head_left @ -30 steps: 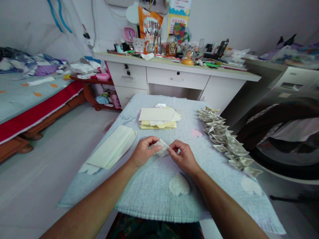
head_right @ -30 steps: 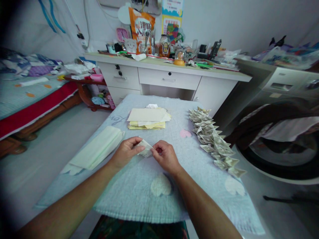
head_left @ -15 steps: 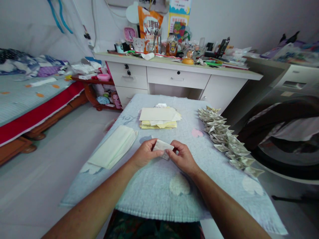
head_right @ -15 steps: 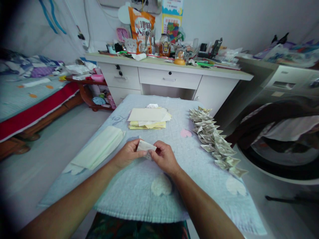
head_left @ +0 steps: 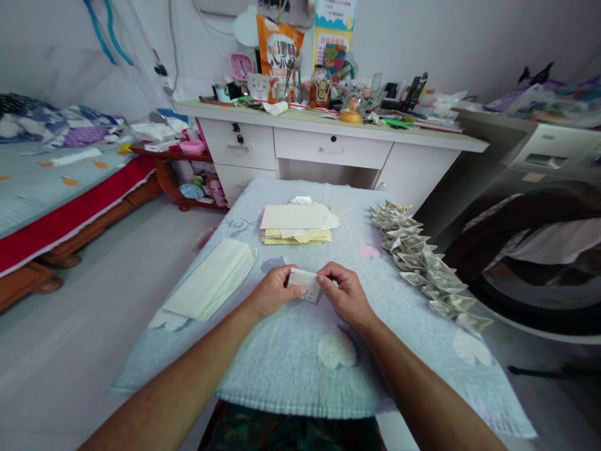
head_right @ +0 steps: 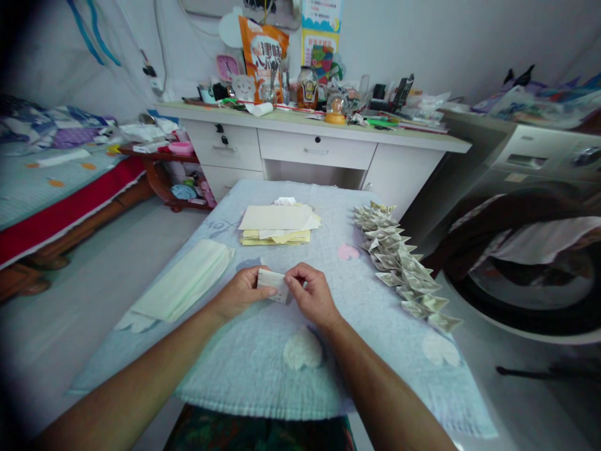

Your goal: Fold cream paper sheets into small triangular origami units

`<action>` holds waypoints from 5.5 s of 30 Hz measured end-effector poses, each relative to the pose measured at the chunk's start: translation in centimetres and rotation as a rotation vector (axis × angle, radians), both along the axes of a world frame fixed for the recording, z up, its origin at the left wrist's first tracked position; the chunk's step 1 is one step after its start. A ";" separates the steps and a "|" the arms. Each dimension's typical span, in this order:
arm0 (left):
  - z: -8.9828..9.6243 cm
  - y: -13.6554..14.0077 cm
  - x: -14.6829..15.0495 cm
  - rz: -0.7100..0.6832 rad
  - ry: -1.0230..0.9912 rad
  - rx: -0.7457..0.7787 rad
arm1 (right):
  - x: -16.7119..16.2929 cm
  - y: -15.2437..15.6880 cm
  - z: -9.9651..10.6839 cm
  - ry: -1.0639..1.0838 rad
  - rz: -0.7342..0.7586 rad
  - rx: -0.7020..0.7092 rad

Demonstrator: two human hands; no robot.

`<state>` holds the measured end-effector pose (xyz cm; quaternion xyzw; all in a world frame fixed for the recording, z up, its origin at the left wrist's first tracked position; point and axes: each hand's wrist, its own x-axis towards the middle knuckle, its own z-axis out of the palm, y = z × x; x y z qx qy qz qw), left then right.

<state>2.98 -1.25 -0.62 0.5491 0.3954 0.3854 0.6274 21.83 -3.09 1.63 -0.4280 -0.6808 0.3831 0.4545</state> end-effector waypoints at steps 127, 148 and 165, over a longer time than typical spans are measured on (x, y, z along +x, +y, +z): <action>0.3 0.5 -2.1 -0.059 0.850 0.719 | 0.6 1.5 -1.9 -0.647 0.026 0.156; -0.5 0.3 -2.0 0.080 1.008 0.706 | -0.3 1.9 -2.6 -0.788 -0.187 0.068; -0.5 -0.1 -1.2 0.142 1.137 0.716 | -1.0 1.5 -2.2 -0.845 -0.246 0.019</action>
